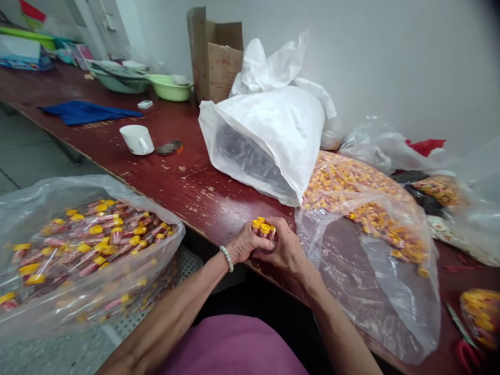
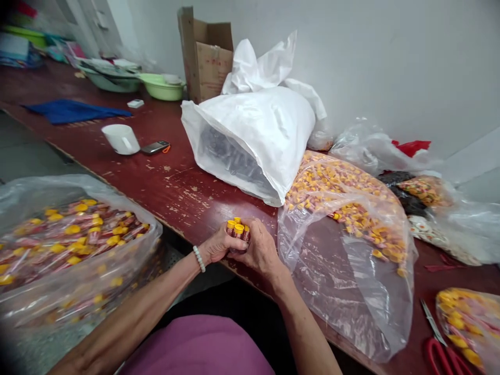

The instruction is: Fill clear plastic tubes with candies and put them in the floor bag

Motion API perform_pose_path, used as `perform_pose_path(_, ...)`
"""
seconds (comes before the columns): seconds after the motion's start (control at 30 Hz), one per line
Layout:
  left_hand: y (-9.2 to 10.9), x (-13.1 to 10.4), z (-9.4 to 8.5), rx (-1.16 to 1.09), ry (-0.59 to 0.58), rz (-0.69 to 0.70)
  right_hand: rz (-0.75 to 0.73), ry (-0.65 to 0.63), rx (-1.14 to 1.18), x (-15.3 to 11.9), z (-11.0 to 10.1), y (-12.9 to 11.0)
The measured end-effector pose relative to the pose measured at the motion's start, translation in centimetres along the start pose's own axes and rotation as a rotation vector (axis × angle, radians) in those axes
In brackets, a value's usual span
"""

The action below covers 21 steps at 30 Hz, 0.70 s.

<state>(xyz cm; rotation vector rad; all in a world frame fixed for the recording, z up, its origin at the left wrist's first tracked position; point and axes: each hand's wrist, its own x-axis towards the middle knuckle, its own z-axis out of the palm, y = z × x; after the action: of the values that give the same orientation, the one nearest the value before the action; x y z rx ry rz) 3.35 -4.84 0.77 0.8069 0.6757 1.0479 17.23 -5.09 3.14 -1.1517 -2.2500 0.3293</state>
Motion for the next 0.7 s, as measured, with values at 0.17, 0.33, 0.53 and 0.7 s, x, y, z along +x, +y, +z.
perform_pose_path(0.17,0.3,-0.7,0.7,-0.067,0.037,-0.038,0.031,-0.029,-0.036,-0.3,-0.3,-0.7)
perform_pose_path(0.33,1.0,-0.9,0.3,-0.077,0.005,-0.034,-0.038,-0.010,-0.056,0.2,0.2,-0.7)
perform_pose_path(0.53,4.4,-4.5,-0.3,-0.022,0.064,-0.007,-0.169,0.040,0.048,0.9,0.8,-3.7)
perform_pose_path(0.7,11.8,-10.4,-4.4,0.305,0.250,0.123,-0.081,0.086,0.225,0.2,-0.1,-4.0)
